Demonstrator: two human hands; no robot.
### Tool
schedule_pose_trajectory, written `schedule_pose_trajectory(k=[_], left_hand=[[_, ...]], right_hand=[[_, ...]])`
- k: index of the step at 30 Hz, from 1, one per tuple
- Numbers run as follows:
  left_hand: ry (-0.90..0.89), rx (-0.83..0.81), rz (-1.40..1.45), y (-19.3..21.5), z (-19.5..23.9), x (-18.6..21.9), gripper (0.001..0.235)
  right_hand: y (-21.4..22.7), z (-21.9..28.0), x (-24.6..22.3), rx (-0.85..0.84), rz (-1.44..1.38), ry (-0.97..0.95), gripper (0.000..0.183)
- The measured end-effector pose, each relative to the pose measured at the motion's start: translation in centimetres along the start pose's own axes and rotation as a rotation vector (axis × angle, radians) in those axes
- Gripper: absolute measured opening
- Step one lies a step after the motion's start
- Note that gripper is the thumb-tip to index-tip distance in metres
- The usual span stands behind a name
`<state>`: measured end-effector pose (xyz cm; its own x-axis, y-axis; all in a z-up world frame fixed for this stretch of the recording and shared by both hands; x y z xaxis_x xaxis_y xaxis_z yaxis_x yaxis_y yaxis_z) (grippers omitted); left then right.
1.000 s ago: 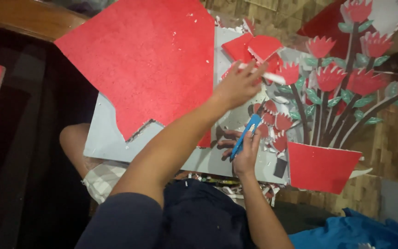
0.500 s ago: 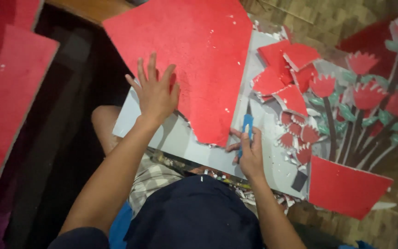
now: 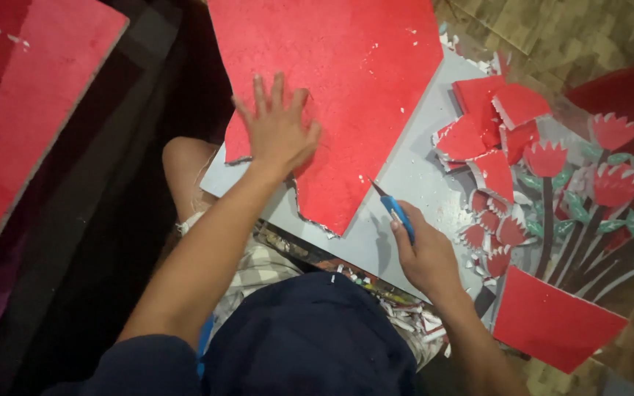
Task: The person uses a utility knife to cut various shapes out of a red foam board on a work surface.
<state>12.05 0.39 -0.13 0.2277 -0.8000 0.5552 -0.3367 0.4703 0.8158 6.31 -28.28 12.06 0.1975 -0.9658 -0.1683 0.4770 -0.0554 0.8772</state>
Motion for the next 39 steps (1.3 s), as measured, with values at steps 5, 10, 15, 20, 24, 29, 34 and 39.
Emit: schedule_pose_trajectory(k=[5,10,15,20,24,29,34,39], left_hand=[[0.113,-0.166,0.091,1.7,0.0,2.9,0.060],[0.102,-0.151,0.069,1.4,0.0,2.6,0.062],[0.080,-0.117,0.039,0.7,0.2,2.2,0.061],[0.109,-0.161,0.067,1.4,0.0,2.7,0.059],[0.103,-0.125,0.075,1.1,-0.1,2.8,0.055],[0.130,-0.162,0.018,1.4,-0.1,3.1,0.063],[0.138,-0.149,0.004,1.6,-0.2,3.1,0.062],[0.171,-0.176,0.010,1.7,-0.4,3.1,0.064]], right_hand=[[-2.7,-1.0,0.7,0.029,0.178,0.131,0.051],[-3.6,-1.3,-0.2,0.057,0.176,0.166,0.050],[-3.6,-1.4,-1.0,0.051,0.169,0.164,0.049],[-4.2,-1.4,-0.9,0.076,0.239,0.203,0.050],[-3.9,-1.5,-1.2,0.044,0.380,0.236,0.054],[-2.6,-1.1,-2.6,-0.018,0.471,0.195,0.054],[-2.6,-0.4,-2.6,-0.083,0.542,0.218,0.053],[-2.7,0.8,-1.2,-0.228,0.498,0.170,0.055]])
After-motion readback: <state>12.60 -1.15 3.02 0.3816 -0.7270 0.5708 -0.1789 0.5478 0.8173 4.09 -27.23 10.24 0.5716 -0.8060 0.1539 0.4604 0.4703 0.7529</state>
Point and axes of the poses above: each hand's wrist, its own z-axis away from the middle knuckle, its own y-axis out of the back of the hand, x = y × z, the point moved 2 cm from there along -z, towards the middle knuckle, and after that the axes turned 14 degrees about z, right-handed, at the moved point
